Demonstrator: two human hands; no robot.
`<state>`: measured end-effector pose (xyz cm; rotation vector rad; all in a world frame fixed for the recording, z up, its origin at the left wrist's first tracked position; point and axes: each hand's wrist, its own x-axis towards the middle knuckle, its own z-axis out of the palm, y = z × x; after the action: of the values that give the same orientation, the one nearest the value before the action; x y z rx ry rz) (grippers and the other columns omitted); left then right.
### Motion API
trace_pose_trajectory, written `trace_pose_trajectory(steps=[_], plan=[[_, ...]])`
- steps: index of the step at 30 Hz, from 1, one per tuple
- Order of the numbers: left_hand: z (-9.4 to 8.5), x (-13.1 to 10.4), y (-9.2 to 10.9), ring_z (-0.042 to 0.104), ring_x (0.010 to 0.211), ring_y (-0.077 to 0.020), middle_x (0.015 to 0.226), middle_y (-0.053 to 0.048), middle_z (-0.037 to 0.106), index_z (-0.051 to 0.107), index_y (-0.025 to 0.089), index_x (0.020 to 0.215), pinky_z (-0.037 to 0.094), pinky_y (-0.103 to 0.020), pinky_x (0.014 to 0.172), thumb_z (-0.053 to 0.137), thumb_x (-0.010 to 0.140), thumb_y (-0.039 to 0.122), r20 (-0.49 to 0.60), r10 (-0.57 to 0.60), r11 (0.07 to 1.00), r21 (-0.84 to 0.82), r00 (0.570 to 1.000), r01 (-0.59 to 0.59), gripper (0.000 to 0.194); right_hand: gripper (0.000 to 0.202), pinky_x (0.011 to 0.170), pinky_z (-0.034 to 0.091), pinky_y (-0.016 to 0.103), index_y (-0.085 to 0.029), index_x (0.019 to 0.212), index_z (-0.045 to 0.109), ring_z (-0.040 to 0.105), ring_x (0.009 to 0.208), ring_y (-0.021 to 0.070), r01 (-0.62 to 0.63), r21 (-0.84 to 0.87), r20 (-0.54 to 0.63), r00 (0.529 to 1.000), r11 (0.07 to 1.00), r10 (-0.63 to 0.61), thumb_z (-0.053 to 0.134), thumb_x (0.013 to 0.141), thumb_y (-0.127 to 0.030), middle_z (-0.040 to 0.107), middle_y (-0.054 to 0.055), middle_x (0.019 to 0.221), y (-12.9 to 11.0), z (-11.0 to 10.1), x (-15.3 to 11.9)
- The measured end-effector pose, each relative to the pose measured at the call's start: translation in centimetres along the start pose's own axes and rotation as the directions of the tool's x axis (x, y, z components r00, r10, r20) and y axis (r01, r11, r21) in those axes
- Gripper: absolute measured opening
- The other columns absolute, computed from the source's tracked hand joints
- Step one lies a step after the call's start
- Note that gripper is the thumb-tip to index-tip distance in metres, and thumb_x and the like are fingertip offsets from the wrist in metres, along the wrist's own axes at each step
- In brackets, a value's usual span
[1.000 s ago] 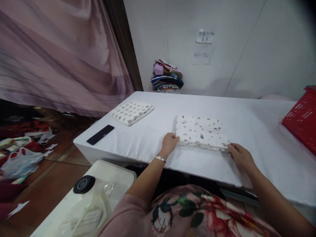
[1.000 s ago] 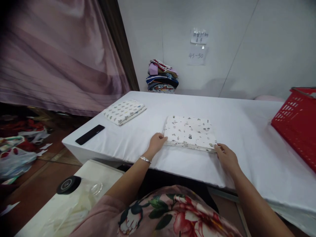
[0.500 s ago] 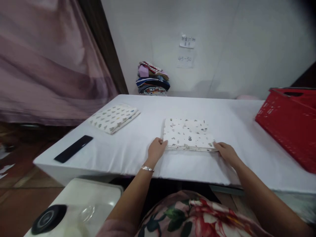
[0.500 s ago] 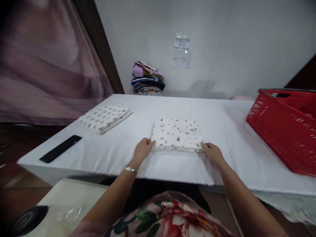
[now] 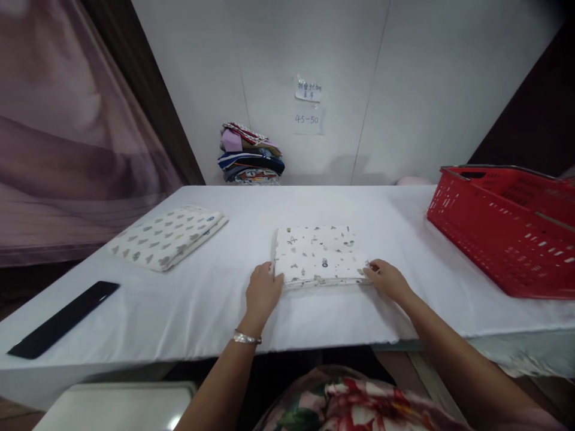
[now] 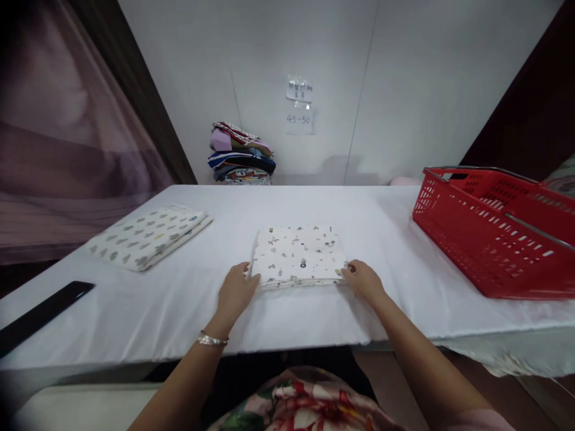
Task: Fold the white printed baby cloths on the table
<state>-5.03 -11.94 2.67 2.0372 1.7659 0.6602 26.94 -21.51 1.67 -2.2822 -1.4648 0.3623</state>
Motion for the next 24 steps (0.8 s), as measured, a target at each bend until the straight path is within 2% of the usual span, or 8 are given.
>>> trace_pose_trajectory(steps=[3, 6, 9, 11, 15, 18, 21, 24], plan=[[0.2, 0.6, 1.7, 0.043, 0.122, -0.0248, 0.130, -0.012, 0.050, 0.049, 0.017, 0.122, 0.036, -0.037, 0.101, 0.051, 0.081, 0.032, -0.055, 0.218, 0.973, 0.094, 0.974, -0.212, 0.044, 0.048, 0.095, 0.039, 0.041, -0.017, 0.122, 0.052, 0.048, 0.117, 0.0274, 0.196, -0.048, -0.126, 0.971, 0.979, -0.201, 0.041, 0.083, -0.043, 0.052, 0.012, 0.129, -1.6, 0.2, 0.6], [1.1, 1.5, 2.6, 0.027, 0.135, -0.0256, 0.143, -0.011, 0.037, 0.045, 0.018, 0.128, 0.023, -0.041, 0.110, 0.048, 0.084, 0.036, 0.011, 0.358, 0.922, 0.152, 0.934, -0.355, 0.047, 0.055, 0.107, 0.027, 0.040, -0.018, 0.134, 0.042, 0.029, 0.133, 0.0250, 0.370, -0.068, -0.056, 0.926, 0.927, -0.373, 0.036, 0.087, -0.046, 0.035, 0.010, 0.145, -3.4, 0.7, 1.2], [2.2, 2.1, 2.0, 0.019, 0.138, -0.0273, 0.148, -0.010, 0.030, 0.043, 0.020, 0.131, 0.020, -0.049, 0.109, 0.042, 0.087, 0.039, 0.126, 0.315, 0.927, 0.174, 0.941, -0.333, 0.048, 0.059, 0.109, 0.022, 0.046, -0.019, 0.138, 0.038, 0.019, 0.137, 0.0266, 0.400, -0.115, 0.121, 0.914, 0.909, -0.387, 0.030, 0.089, -0.052, 0.027, 0.009, 0.149, -4.0, 1.4, 1.4], [2.6, 2.1, 1.2, 0.018, 0.139, -0.0262, 0.148, -0.009, 0.028, 0.043, 0.022, 0.131, 0.021, -0.050, 0.109, 0.037, 0.089, 0.040, 0.158, 0.283, 0.936, 0.168, 0.946, -0.308, 0.046, 0.059, 0.109, 0.020, 0.049, -0.021, 0.138, 0.038, 0.016, 0.138, 0.0268, 0.385, -0.151, 0.170, 0.917, 0.911, -0.360, 0.026, 0.090, -0.054, 0.025, 0.008, 0.150, -3.6, 2.0, 1.2], [2.4, 1.9, 0.5, 0.013, 0.140, -0.0239, 0.150, -0.008, 0.024, 0.040, 0.024, 0.134, 0.019, -0.049, 0.109, 0.036, 0.089, 0.042, 0.206, 0.268, 0.945, 0.132, 0.941, -0.298, 0.048, 0.057, 0.109, 0.018, 0.051, -0.023, 0.136, 0.040, 0.015, 0.138, 0.0264, 0.392, -0.179, 0.177, 0.915, 0.902, -0.362, 0.023, 0.091, -0.054, 0.024, 0.007, 0.150, -2.7, 2.4, 0.8], [1.8, 3.0, 1.3, 0.012, 0.140, -0.0251, 0.151, -0.009, 0.022, 0.040, 0.024, 0.134, 0.018, -0.051, 0.109, 0.037, 0.088, 0.049, 0.266, 0.214, 0.960, 0.123, 0.940, -0.253, 0.053, 0.059, 0.109, 0.016, 0.052, -0.022, 0.136, 0.040, 0.016, 0.138, 0.0271, 0.402, -0.199, 0.174, 0.912, 0.894, -0.372, 0.023, 0.091, -0.056, 0.026, 0.008, 0.149, -3.5, 2.0, 1.6], [1.5, 5.4, 2.9, 0.011, 0.140, -0.0270, 0.151, -0.011, 0.021, 0.041, 0.021, 0.134, 0.014, -0.053, 0.109, 0.036, 0.087, 0.053, 0.219, 0.234, 0.951, 0.152, 0.947, -0.270, 0.056, 0.060, 0.110, 0.014, 0.049, -0.020, 0.139, 0.035, 0.014, 0.138, 0.0262, 0.441, -0.218, 0.129, 0.897, 0.871, -0.422, 0.023, 0.091, -0.054, 0.025, 0.010, 0.149, -5.4, 1.7, 3.9], [2.3, 7.9, 3.8, 0.010, 0.140, -0.0274, 0.151, -0.011, 0.021, 0.039, 0.020, 0.135, 0.011, -0.052, 0.110, 0.039, 0.087, 0.051, 0.170, 0.277, 0.931, 0.196, 0.946, -0.308, 0.057, 0.062, 0.111, 0.013, 0.047, -0.016, 0.140, 0.032, 0.012, 0.139, 0.0265, 0.438, -0.254, 0.085, 0.898, 0.862, -0.431, 0.026, 0.091, -0.052, 0.022, 0.012, 0.150, -6.9, 2.0, 7.5]])
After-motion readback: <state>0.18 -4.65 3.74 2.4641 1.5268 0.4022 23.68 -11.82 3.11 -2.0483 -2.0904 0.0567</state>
